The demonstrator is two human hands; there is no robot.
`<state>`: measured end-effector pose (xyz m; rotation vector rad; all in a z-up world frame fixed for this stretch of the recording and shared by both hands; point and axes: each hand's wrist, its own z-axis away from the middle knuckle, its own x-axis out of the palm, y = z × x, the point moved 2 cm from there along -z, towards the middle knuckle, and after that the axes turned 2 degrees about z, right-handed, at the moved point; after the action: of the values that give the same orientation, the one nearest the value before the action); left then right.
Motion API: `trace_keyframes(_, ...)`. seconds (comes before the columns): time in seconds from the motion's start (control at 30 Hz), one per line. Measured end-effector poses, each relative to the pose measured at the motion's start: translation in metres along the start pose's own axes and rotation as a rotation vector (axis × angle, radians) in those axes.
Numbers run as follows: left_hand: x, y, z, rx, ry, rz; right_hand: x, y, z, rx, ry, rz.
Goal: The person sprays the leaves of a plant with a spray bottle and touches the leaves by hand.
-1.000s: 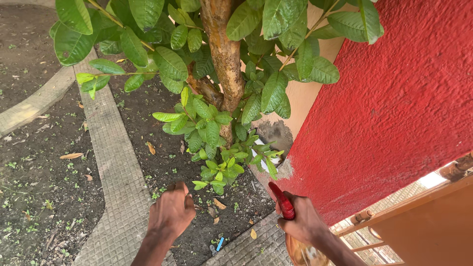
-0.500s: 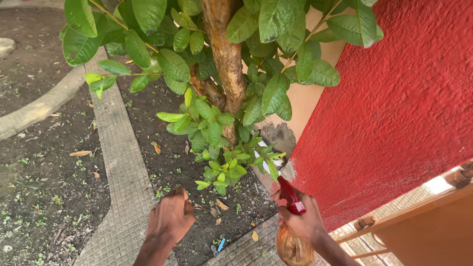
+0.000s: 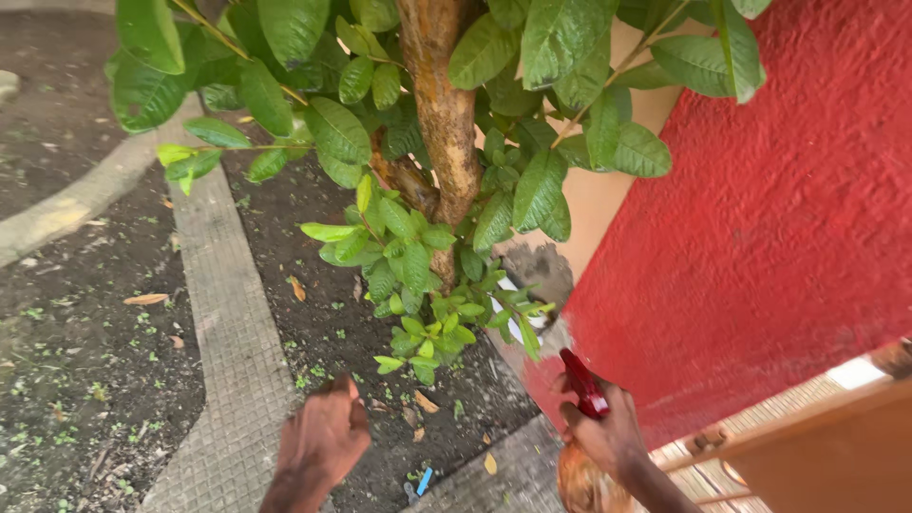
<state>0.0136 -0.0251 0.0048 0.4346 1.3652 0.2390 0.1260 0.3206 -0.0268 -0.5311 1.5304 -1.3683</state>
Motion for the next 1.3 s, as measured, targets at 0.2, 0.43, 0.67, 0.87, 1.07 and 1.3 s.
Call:
trace_keyframes(0.2, -0.056, 0.004, -0.015, 0.004, 0.087, 0.042, -0.004, -0.047, -0.005, -0.007, 0.014, 0.077)
trace_keyframes(0.43, -0.161, 0.046, -0.029, 0.076, 0.227, 0.077, -0.043, -0.174, 0.016, -0.116, 0.008, 0.058)
trace_keyframes(0.67, -0.255, 0.088, -0.026, 0.226, 0.316, 0.385, -0.105, -0.306, 0.053, -0.266, 0.001, 0.057)
trace_keyframes(0.87, -0.32, 0.115, -0.012, 0.445, 0.192, 1.013, -0.139, -0.404, 0.079, -0.324, -0.061, -0.039)
trace_keyframes(1.07, -0.368, 0.163, 0.037, 0.52, 0.264, 0.514, -0.152, -0.452, 0.112, -0.573, -0.151, -0.174)
trace_keyframes(1.3, -0.425, 0.219, 0.103, 0.505, 0.486, 0.042, -0.16, -0.494, 0.141, -0.591, -0.297, -0.207)
